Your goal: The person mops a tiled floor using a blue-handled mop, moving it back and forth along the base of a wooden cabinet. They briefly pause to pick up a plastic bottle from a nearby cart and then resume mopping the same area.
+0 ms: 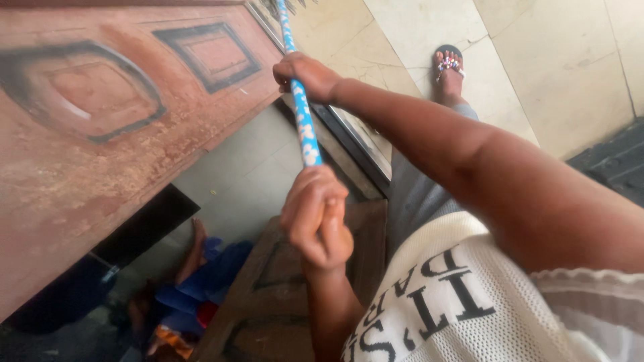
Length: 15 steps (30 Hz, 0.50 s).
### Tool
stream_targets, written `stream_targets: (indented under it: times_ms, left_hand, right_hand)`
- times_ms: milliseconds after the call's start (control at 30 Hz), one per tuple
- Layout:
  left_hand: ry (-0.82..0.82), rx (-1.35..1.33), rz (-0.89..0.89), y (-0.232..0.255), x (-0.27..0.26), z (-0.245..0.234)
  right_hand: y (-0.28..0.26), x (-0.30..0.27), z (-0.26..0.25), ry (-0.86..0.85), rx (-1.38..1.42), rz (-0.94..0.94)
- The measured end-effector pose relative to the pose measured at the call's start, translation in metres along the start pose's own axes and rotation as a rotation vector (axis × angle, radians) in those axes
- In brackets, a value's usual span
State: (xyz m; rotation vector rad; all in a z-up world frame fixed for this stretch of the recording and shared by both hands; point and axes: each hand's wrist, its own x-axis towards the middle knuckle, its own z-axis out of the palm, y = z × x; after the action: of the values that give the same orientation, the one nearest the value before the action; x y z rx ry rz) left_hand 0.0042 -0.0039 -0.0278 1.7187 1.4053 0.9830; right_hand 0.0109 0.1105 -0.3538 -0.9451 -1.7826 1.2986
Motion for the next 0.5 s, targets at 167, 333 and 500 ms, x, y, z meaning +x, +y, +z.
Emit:
stream_targets:
  times_ms: [167, 333, 500]
  left_hand:
    - [0.200, -0.190, -0.114, 0.047, 0.003, -0.026]
    - [0.309, -0.396, -0.085, 0.043, 0.014, -0.058]
    - [0.333, -0.558, -0.065, 0.003, 0.014, -0.070]
  right_hand:
    - [-0.061, -0.031, -0.008, -0.040, 0.097, 0.110]
    - [-0.091, -0.038, -0.032, -0.212, -0.011, 0.225]
    - [-0.076, -0.051, -0.067, -0.278, -0.163, 0.388]
